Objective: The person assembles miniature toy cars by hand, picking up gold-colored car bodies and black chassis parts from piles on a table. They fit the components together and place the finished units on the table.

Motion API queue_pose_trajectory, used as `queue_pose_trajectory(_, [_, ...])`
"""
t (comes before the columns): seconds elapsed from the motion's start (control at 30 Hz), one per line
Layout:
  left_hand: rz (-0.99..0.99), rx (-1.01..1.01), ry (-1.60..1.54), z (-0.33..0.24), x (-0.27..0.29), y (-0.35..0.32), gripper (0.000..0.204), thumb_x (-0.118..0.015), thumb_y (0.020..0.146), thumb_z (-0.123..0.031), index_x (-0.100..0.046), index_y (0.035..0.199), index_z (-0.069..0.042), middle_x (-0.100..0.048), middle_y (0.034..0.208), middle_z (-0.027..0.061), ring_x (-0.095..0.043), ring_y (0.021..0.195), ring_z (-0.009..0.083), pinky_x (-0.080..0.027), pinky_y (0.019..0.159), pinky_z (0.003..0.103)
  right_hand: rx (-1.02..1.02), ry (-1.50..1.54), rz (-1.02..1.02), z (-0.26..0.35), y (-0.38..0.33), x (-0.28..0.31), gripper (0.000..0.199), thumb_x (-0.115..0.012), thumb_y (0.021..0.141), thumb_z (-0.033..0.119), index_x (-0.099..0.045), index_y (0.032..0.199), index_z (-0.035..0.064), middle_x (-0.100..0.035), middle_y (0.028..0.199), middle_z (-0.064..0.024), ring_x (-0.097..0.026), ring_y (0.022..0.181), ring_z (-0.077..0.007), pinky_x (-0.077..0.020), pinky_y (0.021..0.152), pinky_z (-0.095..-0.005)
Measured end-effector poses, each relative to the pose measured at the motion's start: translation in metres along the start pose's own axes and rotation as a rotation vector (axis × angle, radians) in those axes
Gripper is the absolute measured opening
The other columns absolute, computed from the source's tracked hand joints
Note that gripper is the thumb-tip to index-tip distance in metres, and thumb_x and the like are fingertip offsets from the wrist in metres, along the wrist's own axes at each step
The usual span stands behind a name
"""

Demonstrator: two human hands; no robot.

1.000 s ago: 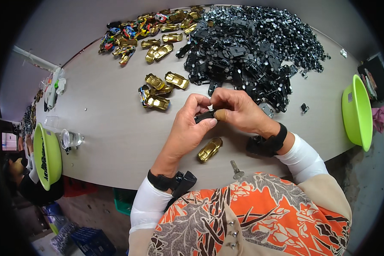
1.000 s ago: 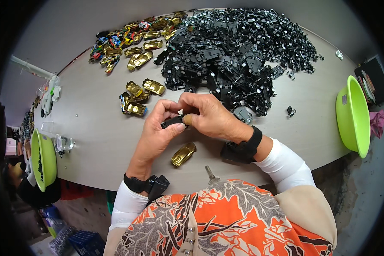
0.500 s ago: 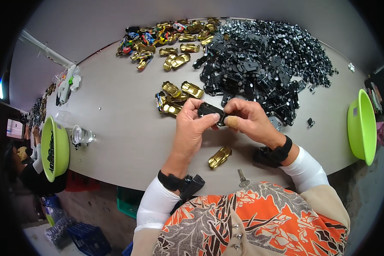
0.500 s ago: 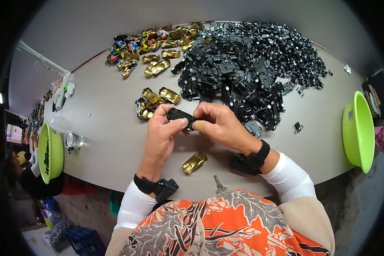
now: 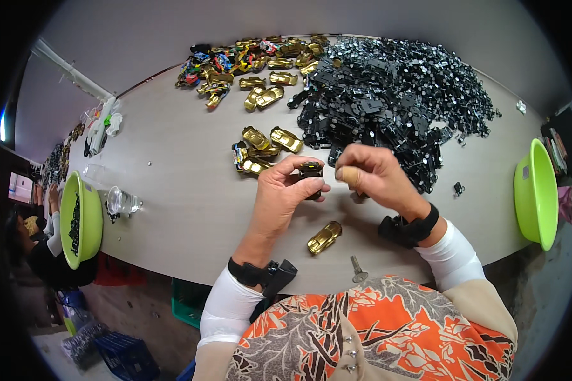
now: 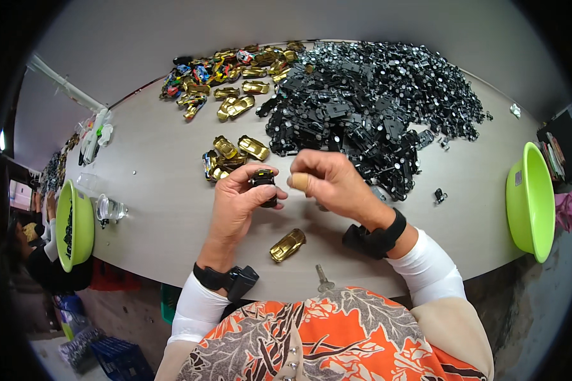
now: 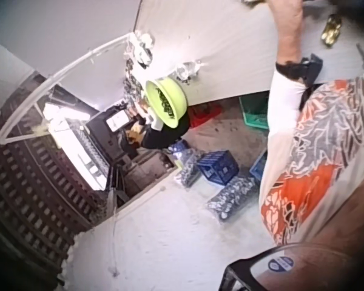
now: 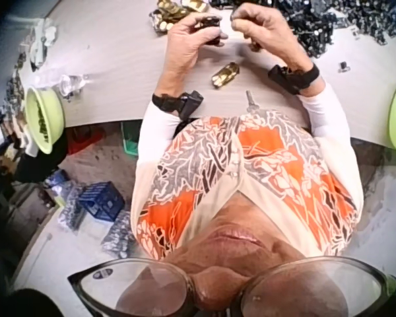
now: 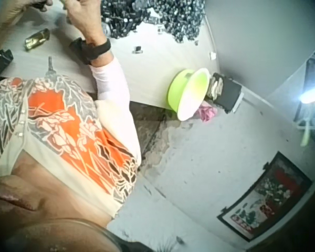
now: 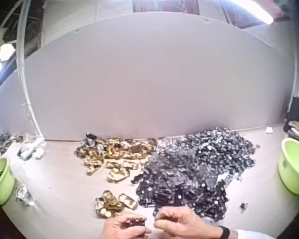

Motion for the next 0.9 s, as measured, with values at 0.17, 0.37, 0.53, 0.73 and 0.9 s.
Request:
queue_pose_trajectory(0.17, [0.060, -0.002, 0.178, -0.003, -0.010, -0.001, 0.024, -0.070, 0.073, 0.002, -0.062, 0.095, 0.001, -0.064, 0.086, 0.0036, -0.057, 0.078, 0.0071, -0.048, 0.073, 0.021, 0.243, -0.118, 0.046, 0.014, 0.001, 0.000, 0.005, -0.061, 0.080, 0.003, -0.059, 0.083, -0.0001, -0.055, 0.078, -0.0011, -0.051, 0.065, -0.0070, -0.0412, 0.054, -0.0220])
queue_pose_trajectory(0.37, [0.062, -0.045, 0.445, -0.010, -0.018, -0.006, 0.018, -0.069, 0.069, 0.001, -0.059, 0.084, 0.001, -0.062, 0.081, 0.0019, -0.054, 0.074, 0.0060, -0.046, 0.071, 0.023, 0.465, -0.373, 0.037, 0.022, -0.005, -0.016, 0.013, -0.059, 0.074, -0.007, -0.054, 0.084, -0.0006, -0.056, 0.075, -0.0131, -0.057, 0.068, -0.0274, -0.0445, 0.060, -0.0330])
queue_pose_trajectory(0.53, [0.051, -0.038, 0.557, -0.016, -0.009, -0.018, 0.015, -0.068, 0.068, -0.001, -0.060, 0.081, 0.001, -0.061, 0.076, 0.0019, -0.054, 0.071, 0.0059, -0.045, 0.067, 0.024, 0.492, -0.342, 0.036, 0.014, -0.008, -0.032, 0.013, -0.061, 0.073, -0.004, -0.053, 0.082, -0.0005, -0.056, 0.075, -0.0137, -0.056, 0.068, -0.0308, -0.0437, 0.059, -0.0348])
queue_pose_trajectory(0.73, [0.112, 0.171, 1.052, -0.037, 0.033, -0.041, 0.018, -0.068, 0.066, -0.005, -0.064, 0.083, 0.003, -0.062, 0.069, 0.0078, -0.057, 0.067, 0.0105, -0.045, 0.061, 0.026, 0.452, -0.524, 0.214, 0.008, -0.009, -0.043, 0.011, -0.062, 0.074, 0.004, -0.055, 0.081, 0.0006, -0.058, 0.073, -0.0164, -0.057, 0.068, -0.0332, -0.0440, 0.059, -0.0382])
queue_pose_trajectory(0.9, [0.013, 0.199, 1.005, -0.044, 0.055, -0.047, 0.021, -0.069, 0.066, -0.004, -0.065, 0.085, 0.004, -0.064, 0.071, 0.0061, -0.058, 0.068, 0.0113, -0.046, 0.064, 0.026, 0.291, -0.545, 0.151, 0.015, -0.004, -0.015, 0.010, -0.063, 0.074, 0.005, -0.058, 0.081, -0.0007, -0.060, 0.073, -0.0156, -0.059, 0.068, -0.0306, -0.0454, 0.059, -0.0358])
Point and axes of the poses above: each hand's wrist, its own y-axis towards the middle knuckle, its own x-axis out of the back of the hand, z = x × y, the point moved 7 cm from there along y, towards the middle knuckle
